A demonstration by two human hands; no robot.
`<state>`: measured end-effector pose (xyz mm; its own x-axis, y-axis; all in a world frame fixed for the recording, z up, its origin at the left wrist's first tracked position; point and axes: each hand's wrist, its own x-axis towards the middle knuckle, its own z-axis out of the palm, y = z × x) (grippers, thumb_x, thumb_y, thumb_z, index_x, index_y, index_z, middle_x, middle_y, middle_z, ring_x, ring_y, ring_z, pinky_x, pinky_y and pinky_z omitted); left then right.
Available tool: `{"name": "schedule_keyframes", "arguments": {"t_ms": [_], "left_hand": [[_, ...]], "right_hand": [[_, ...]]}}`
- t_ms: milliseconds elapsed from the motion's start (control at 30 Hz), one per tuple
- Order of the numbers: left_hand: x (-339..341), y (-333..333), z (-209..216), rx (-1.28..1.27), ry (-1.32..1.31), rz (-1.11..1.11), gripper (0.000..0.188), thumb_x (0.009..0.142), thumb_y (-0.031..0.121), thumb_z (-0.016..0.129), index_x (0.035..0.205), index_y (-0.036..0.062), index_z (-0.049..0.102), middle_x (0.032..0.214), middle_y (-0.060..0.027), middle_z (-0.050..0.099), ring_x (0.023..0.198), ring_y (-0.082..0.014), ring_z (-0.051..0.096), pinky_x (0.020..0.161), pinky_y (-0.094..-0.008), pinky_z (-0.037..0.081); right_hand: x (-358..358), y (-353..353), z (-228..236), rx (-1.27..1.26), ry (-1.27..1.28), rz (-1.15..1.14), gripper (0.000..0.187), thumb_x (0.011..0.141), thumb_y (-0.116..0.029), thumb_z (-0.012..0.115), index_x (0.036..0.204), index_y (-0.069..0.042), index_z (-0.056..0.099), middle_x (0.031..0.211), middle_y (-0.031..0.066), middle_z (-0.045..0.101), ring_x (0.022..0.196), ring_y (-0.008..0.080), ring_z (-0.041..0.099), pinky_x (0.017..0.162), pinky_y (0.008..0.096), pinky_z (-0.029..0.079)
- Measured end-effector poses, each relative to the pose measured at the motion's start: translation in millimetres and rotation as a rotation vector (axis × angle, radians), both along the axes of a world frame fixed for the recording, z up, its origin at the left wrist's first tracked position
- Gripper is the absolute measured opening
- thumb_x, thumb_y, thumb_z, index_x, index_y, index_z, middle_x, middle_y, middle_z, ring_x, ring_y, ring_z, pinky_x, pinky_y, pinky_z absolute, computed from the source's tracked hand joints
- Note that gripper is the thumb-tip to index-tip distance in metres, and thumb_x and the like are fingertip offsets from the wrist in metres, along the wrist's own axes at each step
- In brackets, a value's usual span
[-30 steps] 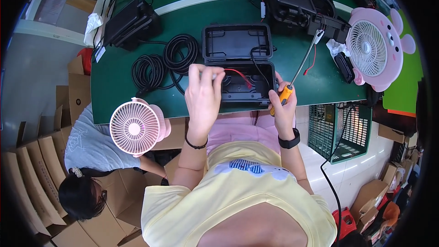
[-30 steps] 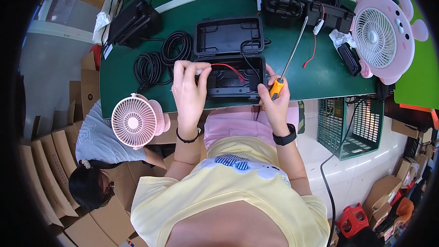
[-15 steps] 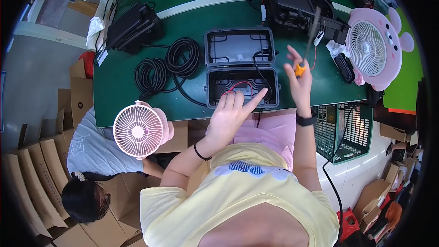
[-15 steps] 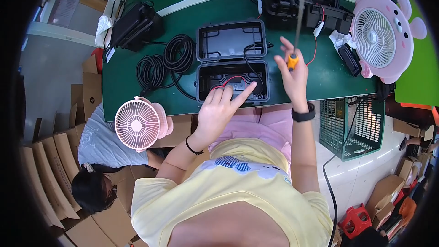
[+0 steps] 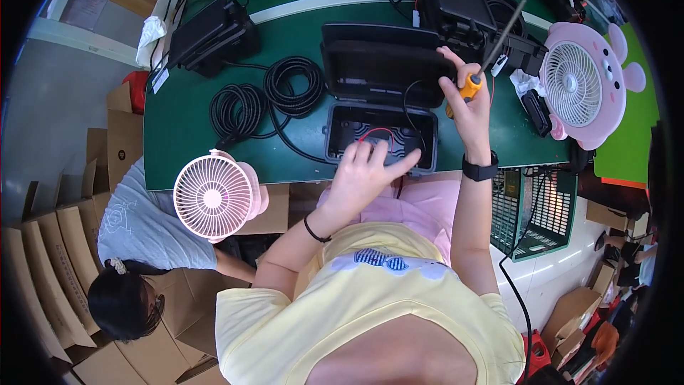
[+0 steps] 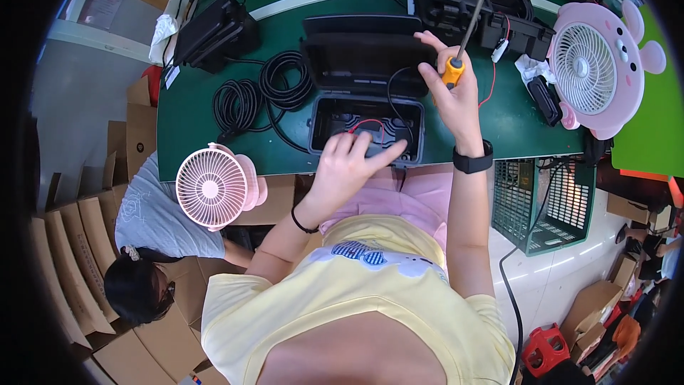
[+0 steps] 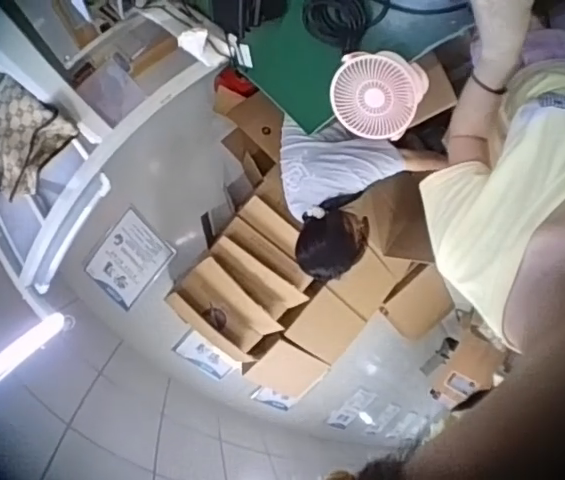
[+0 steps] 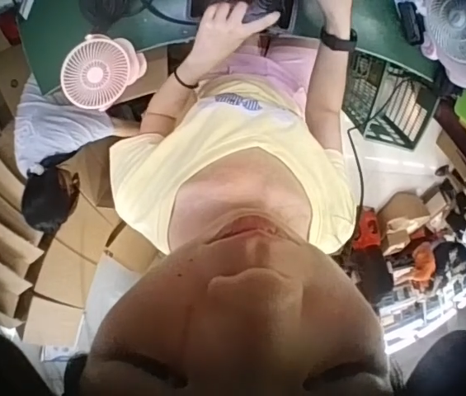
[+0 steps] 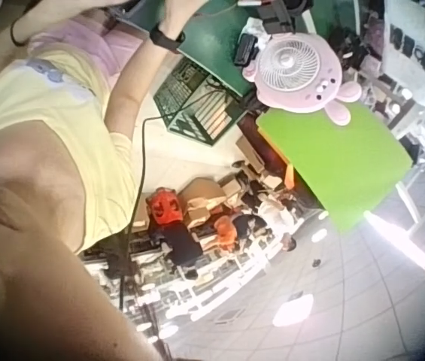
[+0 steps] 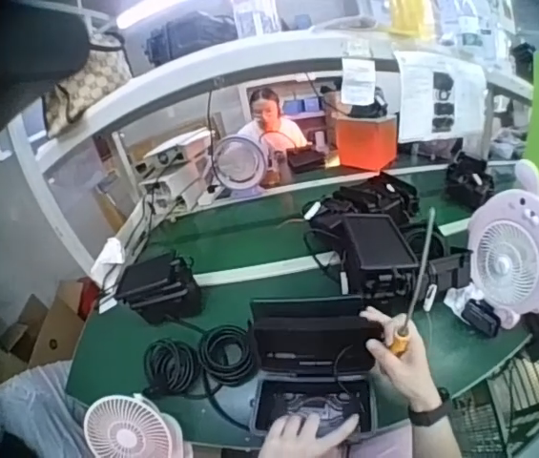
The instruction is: Assembling and checking electronic components inside plastic housing units at a workshop station.
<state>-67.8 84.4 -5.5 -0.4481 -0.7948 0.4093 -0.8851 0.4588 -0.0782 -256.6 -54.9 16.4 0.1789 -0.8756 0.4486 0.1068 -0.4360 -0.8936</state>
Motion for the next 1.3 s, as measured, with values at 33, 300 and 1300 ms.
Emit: {"name": "schedule_keyframes", "arguments": {"t_ms": [33,300,1300], "left_hand": [[-1,-3,1,0.020,-0.003,0.008,0.061,0.080,0.012,0.058,0.135,0.0381,0.055,0.090,-0.0064,0.053,0.077,-0.0215,0.054,0.076,-0.0348,0.050],[-7,-33,27,0.158,0.234,0.083,0.061,0.076,0.025,0.077,0.133,0.0197,0.056,0.099,-0.0063,0.062,0.085,-0.0219,0.065,0.078,-0.0330,0.053],[32,-33,-27,-0.289,1.149,0.251,0.067,0.063,0.023,0.093,0.113,0.0079,0.051,0.126,-0.0129,0.039,0.114,-0.0307,0.048,0.092,-0.0434,0.047]], "right_hand": [[0,6,4,-0.016,-0.025,0.026,0.026,0.090,0.006,0.061,0.091,-0.010,0.041,0.127,0.0201,0.063,0.138,0.0337,0.043,0.113,0.0426,0.031],[2,36,6,-0.014,0.077,0.001,0.027,0.088,0.008,0.062,0.086,-0.009,0.042,0.105,0.0152,0.072,0.135,0.0346,0.047,0.112,0.0449,0.034],[14,36,-16,0.090,0.056,-0.009,0.023,0.092,0.001,0.062,0.086,-0.010,0.042,0.109,0.0149,0.071,0.137,0.0337,0.044,0.114,0.0464,0.030]]}}
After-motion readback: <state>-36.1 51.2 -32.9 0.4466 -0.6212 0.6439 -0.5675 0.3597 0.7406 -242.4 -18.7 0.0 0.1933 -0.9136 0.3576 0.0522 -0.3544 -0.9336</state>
